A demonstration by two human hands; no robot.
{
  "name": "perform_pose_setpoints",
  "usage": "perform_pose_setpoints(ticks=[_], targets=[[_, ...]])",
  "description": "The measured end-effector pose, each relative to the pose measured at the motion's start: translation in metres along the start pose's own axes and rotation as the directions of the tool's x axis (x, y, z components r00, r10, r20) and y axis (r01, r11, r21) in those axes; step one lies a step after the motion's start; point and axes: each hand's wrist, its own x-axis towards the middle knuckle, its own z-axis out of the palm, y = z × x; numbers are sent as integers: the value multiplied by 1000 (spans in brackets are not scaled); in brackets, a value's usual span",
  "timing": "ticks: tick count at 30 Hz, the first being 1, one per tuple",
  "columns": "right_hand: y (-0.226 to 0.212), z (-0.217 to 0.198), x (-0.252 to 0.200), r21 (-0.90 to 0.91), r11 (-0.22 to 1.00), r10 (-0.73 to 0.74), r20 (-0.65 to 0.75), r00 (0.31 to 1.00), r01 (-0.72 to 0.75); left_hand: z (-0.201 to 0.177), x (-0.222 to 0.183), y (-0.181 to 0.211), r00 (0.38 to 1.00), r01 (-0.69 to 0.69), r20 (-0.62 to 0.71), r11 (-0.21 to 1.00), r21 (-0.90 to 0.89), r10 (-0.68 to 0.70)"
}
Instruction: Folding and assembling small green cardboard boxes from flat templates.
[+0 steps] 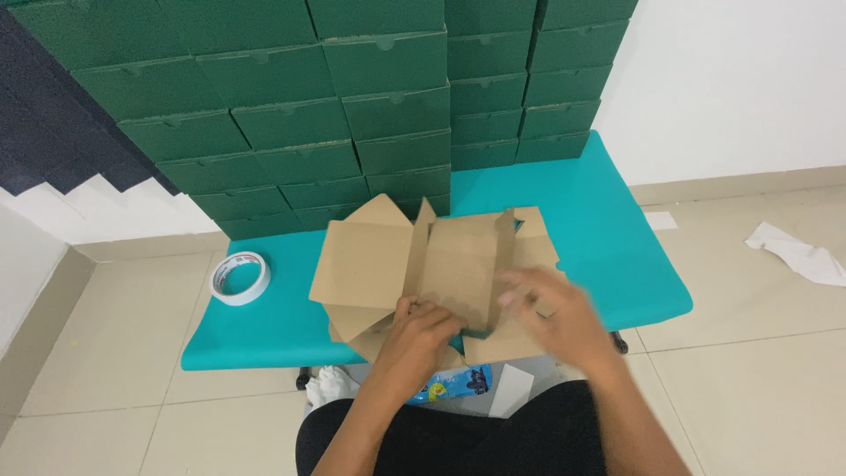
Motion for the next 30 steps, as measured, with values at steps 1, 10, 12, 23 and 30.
perform_pose_setpoints(ticks=[1, 10, 12, 23, 30], targets=[[14, -8, 9, -1, 1000, -1, -3, 1000, 1, -3, -4, 0, 1000, -3, -2, 1000, 1, 3], [40, -47, 9, -277, 955, 151, 156, 976, -103, -12, -15, -25, 991, -80, 104, 996, -40, 84], [24, -53, -1, -237, 943, 293, 254, 922, -234, -9, -8, -37, 997, -18, -72, 984, 179, 31], [46, 1, -15, -402, 904, -2, 333, 943, 144, 43, -30, 55, 985, -108, -137, 993, -44, 101], [51, -32, -30, -291, 947, 41, 532, 846, 137, 29, -26, 46, 980, -197, -32, 976, -88, 195]])
